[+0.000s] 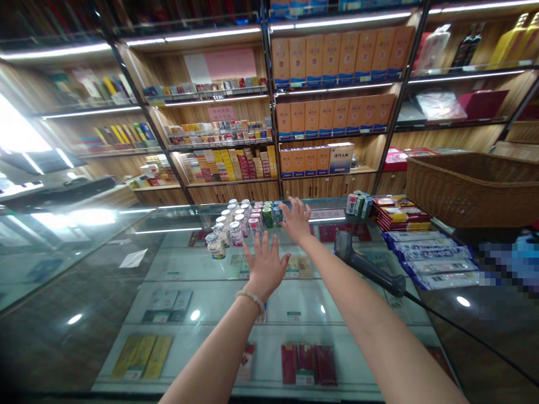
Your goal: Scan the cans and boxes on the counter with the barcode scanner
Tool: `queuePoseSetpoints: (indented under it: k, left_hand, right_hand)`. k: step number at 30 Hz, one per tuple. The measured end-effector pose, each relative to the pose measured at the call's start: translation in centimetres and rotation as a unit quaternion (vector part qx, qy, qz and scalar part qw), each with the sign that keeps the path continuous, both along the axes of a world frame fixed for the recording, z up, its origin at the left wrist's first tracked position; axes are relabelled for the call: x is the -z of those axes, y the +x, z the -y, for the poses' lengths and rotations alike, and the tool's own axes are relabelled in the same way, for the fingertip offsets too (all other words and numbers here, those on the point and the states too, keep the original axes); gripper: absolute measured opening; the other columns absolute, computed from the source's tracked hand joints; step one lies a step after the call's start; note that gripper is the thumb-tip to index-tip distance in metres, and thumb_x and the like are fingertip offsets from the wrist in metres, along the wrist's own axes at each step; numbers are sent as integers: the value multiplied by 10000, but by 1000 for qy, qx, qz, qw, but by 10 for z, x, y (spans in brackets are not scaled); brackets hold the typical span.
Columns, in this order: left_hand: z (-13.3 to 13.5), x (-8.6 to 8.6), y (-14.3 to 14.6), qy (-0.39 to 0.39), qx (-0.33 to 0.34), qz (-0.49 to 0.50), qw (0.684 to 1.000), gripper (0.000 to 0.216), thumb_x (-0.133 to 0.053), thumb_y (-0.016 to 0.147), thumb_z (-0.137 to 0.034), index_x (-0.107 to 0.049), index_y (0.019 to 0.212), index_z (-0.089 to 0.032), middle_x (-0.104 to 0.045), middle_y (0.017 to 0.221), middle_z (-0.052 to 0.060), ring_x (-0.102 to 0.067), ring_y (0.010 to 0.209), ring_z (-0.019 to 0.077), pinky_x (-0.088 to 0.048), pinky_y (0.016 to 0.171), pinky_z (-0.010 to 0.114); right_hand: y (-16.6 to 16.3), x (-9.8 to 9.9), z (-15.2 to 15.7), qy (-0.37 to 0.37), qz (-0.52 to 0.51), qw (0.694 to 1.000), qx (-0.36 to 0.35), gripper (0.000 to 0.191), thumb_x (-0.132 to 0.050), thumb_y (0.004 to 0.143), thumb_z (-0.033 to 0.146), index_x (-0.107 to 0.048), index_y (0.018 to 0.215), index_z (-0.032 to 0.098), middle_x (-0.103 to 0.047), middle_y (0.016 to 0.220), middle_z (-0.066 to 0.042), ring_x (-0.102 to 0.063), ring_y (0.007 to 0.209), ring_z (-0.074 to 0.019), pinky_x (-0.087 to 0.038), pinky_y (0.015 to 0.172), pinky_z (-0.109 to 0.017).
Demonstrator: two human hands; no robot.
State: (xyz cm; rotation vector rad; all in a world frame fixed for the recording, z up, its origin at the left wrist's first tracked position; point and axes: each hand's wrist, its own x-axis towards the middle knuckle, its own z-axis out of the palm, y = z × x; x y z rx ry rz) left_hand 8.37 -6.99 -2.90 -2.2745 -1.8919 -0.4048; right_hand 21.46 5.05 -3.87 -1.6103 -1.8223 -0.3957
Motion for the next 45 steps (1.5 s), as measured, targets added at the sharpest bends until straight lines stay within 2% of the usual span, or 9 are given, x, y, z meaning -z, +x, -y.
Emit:
queuePoseSetpoints:
  k: [17, 26, 34, 39, 45]
  left_hand:
    - [2, -2, 0, -29, 1, -8, 1000, 630, -419, 1033, -485, -455, 1570, -157, -320, 1693, 162, -203, 1597, 397, -89, 1247, 746]
    - [-2, 6, -1, -8, 7, 1, 1000, 624, -423, 1026, -486, -466, 1565, -174, -338, 1687, 162, -210, 1595, 397, -73, 1244, 751]
    - [2, 0, 0, -26, 5, -1, 1000, 637, -413, 1032, -485, -447, 1575, -153, -321, 1692, 169, -204, 1597, 395, -93, 1246, 746]
    - [1, 1, -1, -22, 4, -4, 1000, 632, -398, 1033, -484, -453, 1572, -159, -329, 1691, 164, -205, 1597, 391, -87, 1248, 743]
    - [0, 3, -1, -18, 8, -3, 1000, 633, -400, 1031, -484, -451, 1576, -166, -328, 1691, 167, -212, 1593, 402, -85, 1243, 751]
  right_hand:
    - [-5, 5, -13, -9, -9, 1000, 18, 523, -624, 871, 260, -564, 1388, 314, -437, 1581, -125, -313, 1484, -327, -230, 1181, -569]
    - [-4, 5, -15, -24, -21, 999, 6, 513, -600, 892, 257, -560, 1399, 321, -441, 1578, -120, -329, 1478, -312, -224, 1188, -567]
    - [-4, 4, -14, -26, -16, 999, 9, 510, -605, 895, 267, -559, 1399, 328, -451, 1567, -119, -347, 1461, -309, -243, 1176, -561]
    - [-4, 3, -14, -22, -20, 1000, 4, 501, -608, 894, 262, -570, 1390, 324, -467, 1556, -119, -366, 1448, -311, -251, 1172, -558]
    - [-3, 7, -15, -15, -18, 1000, 3, 576, -615, 886, 256, -528, 1453, 310, -469, 1562, -137, -366, 1460, -317, -251, 1180, -560]
